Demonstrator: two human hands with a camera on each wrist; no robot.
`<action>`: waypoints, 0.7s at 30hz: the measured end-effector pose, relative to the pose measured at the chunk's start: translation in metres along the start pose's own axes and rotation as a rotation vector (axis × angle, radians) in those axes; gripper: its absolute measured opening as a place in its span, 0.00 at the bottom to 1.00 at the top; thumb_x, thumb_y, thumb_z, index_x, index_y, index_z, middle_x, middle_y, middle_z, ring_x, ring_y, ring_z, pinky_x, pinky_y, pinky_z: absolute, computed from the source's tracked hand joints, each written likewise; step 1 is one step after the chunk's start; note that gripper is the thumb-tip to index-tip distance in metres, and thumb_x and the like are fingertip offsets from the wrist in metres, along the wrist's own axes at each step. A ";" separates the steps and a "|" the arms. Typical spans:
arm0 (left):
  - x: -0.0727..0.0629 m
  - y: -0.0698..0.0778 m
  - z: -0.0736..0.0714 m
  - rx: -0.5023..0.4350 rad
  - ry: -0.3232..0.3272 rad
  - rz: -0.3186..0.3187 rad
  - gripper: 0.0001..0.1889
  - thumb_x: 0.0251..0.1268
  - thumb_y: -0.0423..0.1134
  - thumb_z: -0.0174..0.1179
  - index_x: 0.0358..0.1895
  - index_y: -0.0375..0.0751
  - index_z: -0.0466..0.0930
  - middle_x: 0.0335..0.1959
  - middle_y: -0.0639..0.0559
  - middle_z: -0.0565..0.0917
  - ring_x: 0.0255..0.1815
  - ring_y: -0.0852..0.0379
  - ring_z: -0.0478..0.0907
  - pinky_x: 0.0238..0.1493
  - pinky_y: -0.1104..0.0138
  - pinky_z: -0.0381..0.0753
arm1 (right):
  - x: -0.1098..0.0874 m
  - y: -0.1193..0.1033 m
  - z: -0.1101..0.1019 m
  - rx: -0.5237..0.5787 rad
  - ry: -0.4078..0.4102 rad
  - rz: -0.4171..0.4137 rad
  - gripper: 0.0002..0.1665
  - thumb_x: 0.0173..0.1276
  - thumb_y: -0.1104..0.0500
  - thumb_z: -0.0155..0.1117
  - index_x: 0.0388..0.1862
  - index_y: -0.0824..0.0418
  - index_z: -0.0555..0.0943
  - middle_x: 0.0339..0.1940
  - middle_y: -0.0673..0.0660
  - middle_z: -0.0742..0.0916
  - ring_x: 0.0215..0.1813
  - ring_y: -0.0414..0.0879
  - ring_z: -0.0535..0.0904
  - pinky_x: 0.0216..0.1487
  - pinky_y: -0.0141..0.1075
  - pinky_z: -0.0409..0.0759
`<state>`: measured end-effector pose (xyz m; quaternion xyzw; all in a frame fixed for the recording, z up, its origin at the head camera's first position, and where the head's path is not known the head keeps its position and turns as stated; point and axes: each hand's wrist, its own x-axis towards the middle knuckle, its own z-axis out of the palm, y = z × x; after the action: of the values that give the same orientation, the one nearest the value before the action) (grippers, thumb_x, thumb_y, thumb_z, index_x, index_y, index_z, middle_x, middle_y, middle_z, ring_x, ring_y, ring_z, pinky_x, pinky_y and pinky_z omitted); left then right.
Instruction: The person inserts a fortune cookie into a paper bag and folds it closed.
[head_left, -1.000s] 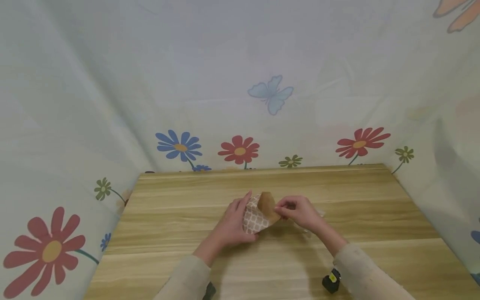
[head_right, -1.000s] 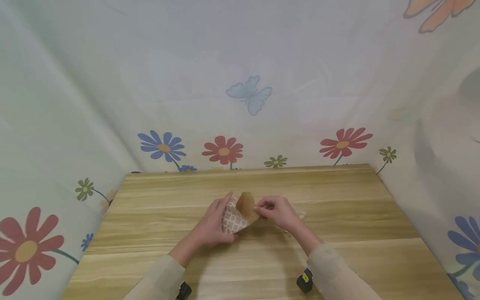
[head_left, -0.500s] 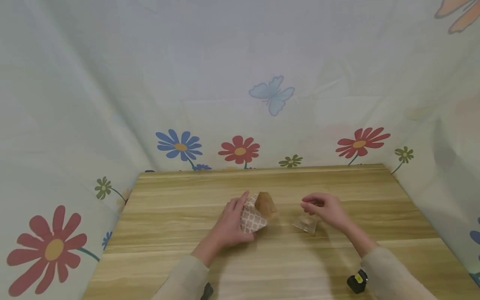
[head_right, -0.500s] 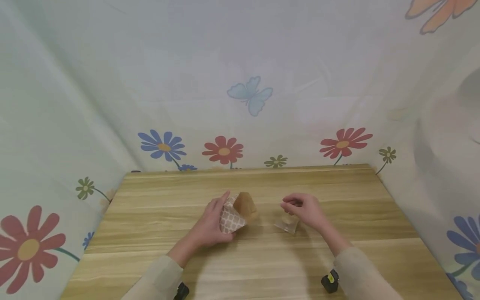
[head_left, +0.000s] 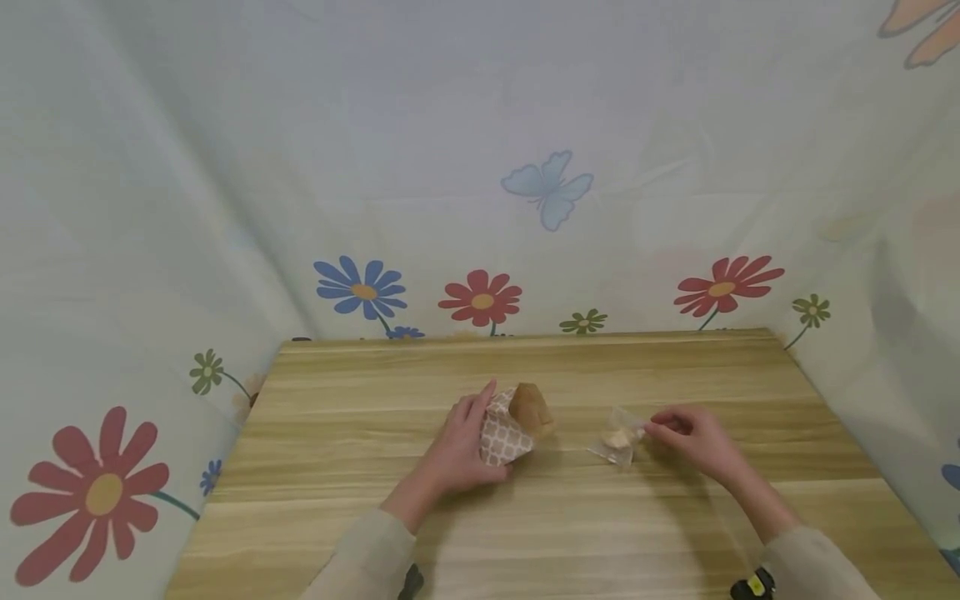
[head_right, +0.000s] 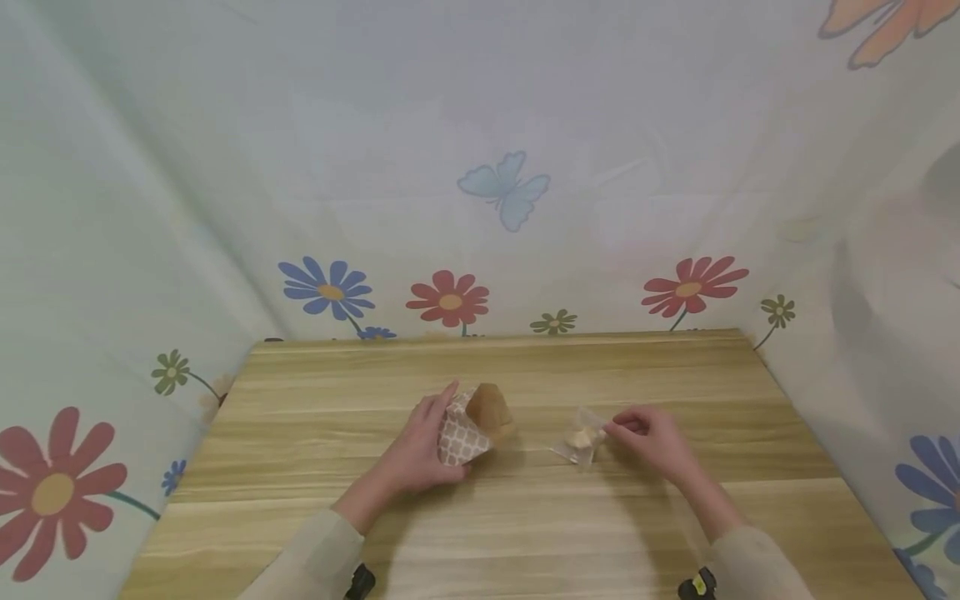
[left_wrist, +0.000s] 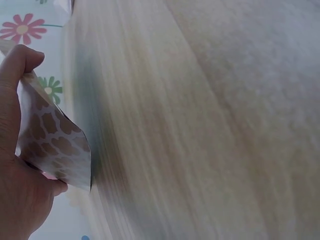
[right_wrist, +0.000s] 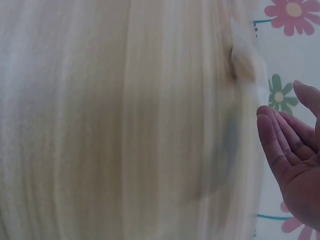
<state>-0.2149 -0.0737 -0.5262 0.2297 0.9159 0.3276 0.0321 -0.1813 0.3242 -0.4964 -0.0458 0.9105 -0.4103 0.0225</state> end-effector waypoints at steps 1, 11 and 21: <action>0.000 0.000 0.000 0.002 -0.001 -0.003 0.70 0.45 0.52 0.81 0.89 0.57 0.41 0.77 0.42 0.66 0.73 0.42 0.68 0.73 0.44 0.74 | 0.000 0.002 0.000 0.018 -0.009 0.016 0.20 0.78 0.55 0.70 0.53 0.73 0.86 0.43 0.60 0.92 0.42 0.47 0.87 0.40 0.33 0.86; -0.002 0.001 -0.001 0.008 -0.021 -0.018 0.70 0.46 0.54 0.80 0.89 0.60 0.39 0.78 0.42 0.65 0.74 0.43 0.68 0.73 0.45 0.74 | 0.008 0.017 0.010 0.229 -0.078 0.144 0.32 0.82 0.56 0.65 0.65 0.85 0.75 0.50 0.72 0.90 0.44 0.52 0.91 0.44 0.39 0.90; 0.000 0.001 0.002 0.007 -0.021 -0.021 0.67 0.45 0.53 0.81 0.88 0.56 0.46 0.76 0.44 0.66 0.72 0.45 0.68 0.73 0.47 0.75 | 0.027 0.013 0.024 0.217 -0.085 0.160 0.24 0.82 0.57 0.65 0.60 0.79 0.80 0.44 0.64 0.91 0.40 0.48 0.88 0.41 0.37 0.88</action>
<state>-0.2137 -0.0721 -0.5279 0.2236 0.9191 0.3215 0.0443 -0.2074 0.3122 -0.5225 0.0121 0.8597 -0.5010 0.0987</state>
